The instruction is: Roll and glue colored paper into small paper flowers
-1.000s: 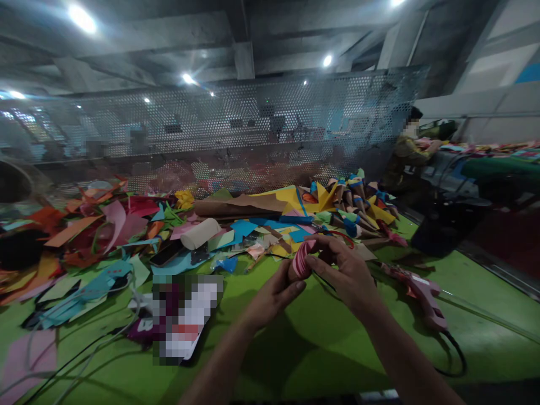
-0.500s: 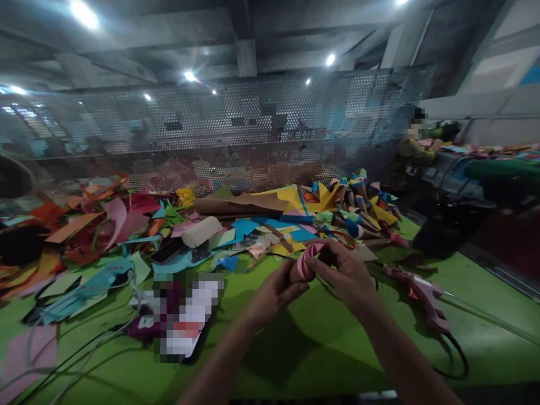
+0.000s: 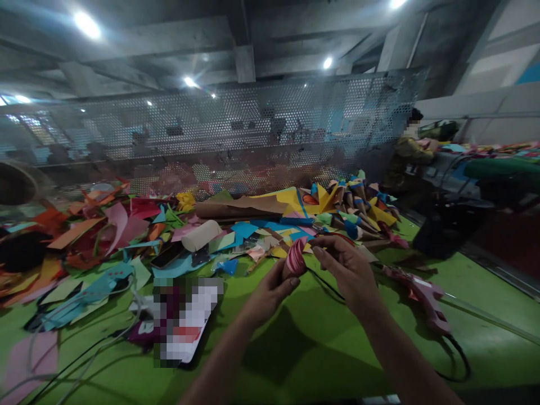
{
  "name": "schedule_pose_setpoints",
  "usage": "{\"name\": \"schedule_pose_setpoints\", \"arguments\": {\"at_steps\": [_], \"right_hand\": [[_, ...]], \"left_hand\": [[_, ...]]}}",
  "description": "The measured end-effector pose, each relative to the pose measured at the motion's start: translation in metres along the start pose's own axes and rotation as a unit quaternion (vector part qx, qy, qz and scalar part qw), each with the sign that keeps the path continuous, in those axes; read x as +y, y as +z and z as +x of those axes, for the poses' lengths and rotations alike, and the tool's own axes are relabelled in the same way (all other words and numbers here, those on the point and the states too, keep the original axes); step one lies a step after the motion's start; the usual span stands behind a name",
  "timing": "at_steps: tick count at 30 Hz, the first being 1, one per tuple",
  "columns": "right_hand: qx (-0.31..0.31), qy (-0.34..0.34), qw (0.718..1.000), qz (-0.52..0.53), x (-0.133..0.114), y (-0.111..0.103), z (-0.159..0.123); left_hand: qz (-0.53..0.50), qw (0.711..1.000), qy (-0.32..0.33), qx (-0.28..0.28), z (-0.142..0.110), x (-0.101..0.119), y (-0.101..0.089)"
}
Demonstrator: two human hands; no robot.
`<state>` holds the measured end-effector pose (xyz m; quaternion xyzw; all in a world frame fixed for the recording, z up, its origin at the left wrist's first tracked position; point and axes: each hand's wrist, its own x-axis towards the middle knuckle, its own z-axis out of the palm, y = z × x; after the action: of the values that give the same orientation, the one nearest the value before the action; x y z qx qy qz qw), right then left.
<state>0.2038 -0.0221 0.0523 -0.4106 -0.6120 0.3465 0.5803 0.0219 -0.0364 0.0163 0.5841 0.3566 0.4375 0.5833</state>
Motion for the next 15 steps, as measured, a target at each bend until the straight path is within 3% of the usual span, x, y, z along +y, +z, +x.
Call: {"name": "schedule_pose_setpoints", "arguments": {"at_steps": [15], "right_hand": [[-0.019,-0.013,0.999,0.028,-0.007,0.006,0.01]], "left_hand": [[-0.033,0.999,-0.033,0.006,-0.001,-0.01,-0.005]]}}
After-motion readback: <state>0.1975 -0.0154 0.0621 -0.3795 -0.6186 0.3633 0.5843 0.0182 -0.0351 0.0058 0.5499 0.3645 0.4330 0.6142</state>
